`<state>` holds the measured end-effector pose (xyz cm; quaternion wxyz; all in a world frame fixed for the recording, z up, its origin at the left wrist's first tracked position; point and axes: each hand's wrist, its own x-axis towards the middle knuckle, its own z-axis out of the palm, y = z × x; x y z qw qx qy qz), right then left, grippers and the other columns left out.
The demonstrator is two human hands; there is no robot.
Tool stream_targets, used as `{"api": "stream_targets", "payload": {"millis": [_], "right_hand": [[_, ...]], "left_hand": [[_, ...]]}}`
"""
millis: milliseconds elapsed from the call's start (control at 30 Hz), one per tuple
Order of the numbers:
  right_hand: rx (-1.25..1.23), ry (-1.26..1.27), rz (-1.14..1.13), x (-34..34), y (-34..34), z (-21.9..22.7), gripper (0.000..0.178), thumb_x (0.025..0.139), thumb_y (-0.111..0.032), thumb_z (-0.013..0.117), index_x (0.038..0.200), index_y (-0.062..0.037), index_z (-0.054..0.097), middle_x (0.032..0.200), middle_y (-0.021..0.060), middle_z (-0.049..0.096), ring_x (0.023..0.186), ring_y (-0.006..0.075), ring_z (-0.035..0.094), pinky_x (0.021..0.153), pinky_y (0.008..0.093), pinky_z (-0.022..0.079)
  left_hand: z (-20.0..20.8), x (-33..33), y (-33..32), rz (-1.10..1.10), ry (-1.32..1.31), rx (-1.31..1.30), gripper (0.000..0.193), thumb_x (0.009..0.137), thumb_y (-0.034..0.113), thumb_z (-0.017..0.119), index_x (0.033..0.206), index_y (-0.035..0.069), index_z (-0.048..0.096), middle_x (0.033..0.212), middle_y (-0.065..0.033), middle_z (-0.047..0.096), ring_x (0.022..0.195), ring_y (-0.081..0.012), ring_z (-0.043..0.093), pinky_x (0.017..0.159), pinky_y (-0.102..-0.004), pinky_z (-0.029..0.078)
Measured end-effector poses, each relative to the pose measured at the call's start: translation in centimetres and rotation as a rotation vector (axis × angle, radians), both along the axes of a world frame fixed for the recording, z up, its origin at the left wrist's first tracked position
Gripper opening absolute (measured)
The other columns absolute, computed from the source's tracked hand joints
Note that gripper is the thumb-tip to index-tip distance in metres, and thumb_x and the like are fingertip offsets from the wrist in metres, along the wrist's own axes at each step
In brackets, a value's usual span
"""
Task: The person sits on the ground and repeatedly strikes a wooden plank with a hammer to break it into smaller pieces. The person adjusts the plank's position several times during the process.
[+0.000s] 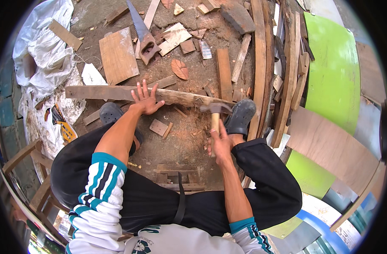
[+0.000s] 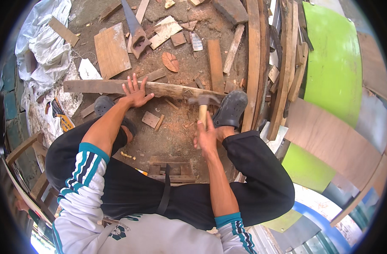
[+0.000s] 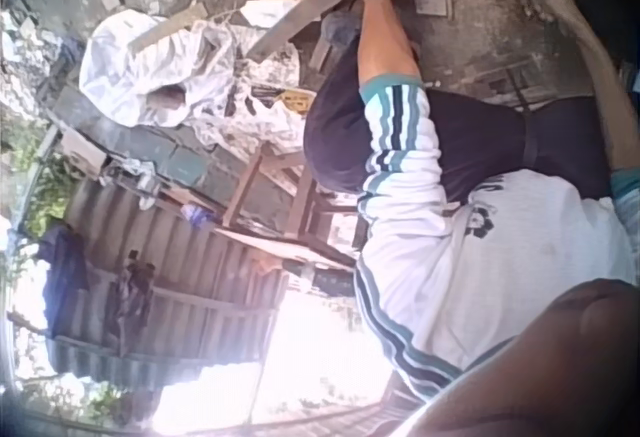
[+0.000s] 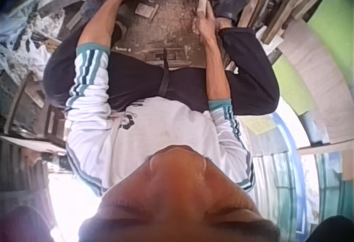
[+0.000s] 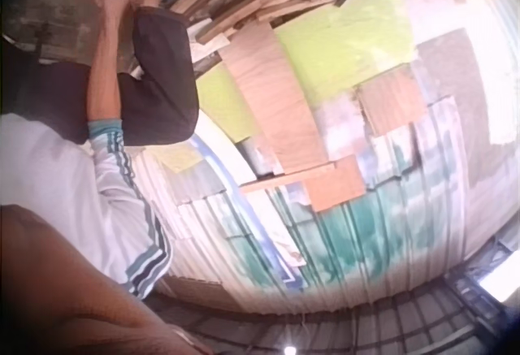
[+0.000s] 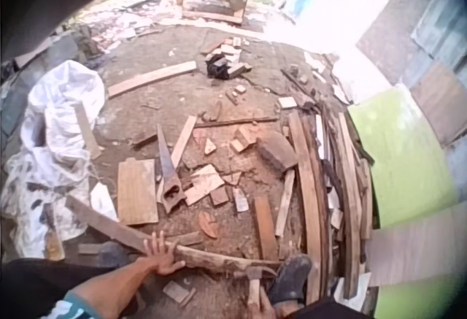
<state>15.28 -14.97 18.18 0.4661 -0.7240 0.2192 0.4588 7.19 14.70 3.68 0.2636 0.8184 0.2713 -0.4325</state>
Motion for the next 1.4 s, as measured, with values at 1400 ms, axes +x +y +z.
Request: {"api": "stream_targets", "payload": {"millis": [1400], "right_hand": [[0.053, 0.201, -0.456, -1.3, -0.3, -3.3, 0.058, 0.105, -0.02, 0.047, 0.157, -0.0236, 0.02, 0.078, 0.0069, 0.052, 0.053, 0.0143, 0.047, 0.042, 0.0294, 0.04]], "left_hand": [[-0.5, 0.1, 0.0, -0.023, -0.017, 0.004, 0.097, 0.095, 0.068, 0.044, 0.16, 0.02, -0.009, 0.157, -0.031, -0.033, 0.141, -0.0522, -0.035, 0.109, -0.0722, -0.014]]}}
